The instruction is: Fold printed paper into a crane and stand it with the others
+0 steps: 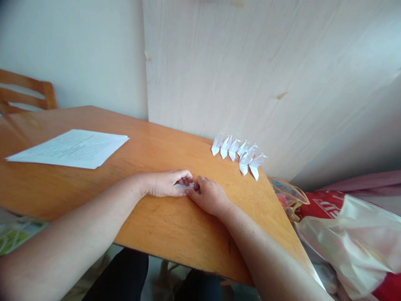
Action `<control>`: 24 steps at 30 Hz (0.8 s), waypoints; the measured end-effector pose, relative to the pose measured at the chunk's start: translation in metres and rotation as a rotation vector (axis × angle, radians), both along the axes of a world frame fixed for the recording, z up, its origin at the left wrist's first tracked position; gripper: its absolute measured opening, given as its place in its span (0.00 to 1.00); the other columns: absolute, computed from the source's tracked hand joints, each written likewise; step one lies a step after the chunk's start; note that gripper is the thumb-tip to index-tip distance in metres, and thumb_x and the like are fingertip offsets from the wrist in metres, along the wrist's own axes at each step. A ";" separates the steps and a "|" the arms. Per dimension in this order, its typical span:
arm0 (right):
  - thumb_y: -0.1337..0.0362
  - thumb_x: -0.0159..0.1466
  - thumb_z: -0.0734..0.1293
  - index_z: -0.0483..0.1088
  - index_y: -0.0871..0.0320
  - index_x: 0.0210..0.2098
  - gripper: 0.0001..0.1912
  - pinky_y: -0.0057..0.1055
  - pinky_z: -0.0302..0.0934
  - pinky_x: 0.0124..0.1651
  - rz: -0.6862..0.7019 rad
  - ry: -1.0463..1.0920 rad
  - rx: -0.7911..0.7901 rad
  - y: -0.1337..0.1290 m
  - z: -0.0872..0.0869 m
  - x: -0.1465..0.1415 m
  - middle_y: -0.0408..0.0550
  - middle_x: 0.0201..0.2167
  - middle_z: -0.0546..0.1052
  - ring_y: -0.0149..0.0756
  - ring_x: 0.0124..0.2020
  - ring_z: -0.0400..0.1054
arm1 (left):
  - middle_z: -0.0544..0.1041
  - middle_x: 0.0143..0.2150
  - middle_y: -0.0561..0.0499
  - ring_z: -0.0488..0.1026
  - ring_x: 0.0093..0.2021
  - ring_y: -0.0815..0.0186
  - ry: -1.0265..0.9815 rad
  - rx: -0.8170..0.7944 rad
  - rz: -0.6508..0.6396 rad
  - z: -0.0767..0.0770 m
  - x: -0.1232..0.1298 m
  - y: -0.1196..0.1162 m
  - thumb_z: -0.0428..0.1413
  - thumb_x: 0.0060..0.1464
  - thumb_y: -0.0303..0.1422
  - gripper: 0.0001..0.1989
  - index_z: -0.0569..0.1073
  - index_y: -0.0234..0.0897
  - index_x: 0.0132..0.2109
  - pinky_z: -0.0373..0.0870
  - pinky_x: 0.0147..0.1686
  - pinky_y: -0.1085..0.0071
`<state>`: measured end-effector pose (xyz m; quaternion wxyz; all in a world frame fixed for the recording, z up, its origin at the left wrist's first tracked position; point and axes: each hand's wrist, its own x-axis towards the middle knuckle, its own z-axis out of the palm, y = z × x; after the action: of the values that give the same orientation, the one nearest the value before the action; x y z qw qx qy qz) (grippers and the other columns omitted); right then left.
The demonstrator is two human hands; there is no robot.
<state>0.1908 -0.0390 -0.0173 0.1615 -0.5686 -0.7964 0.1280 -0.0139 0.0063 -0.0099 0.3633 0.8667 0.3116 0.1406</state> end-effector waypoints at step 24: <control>0.52 0.66 0.65 0.69 0.56 0.35 0.14 0.29 0.50 0.31 0.021 -0.011 0.040 0.002 -0.004 0.000 0.47 0.32 0.76 0.34 0.31 0.67 | 0.65 0.65 0.38 0.62 0.63 0.44 0.423 0.171 0.430 0.024 -0.007 -0.029 0.57 0.45 0.60 0.42 0.62 0.43 0.62 0.60 0.58 0.53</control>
<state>0.1906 -0.0367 -0.0217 0.1671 -0.5577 -0.8055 0.1104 -0.0208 -0.0224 0.0141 0.1783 0.8183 0.5436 0.0563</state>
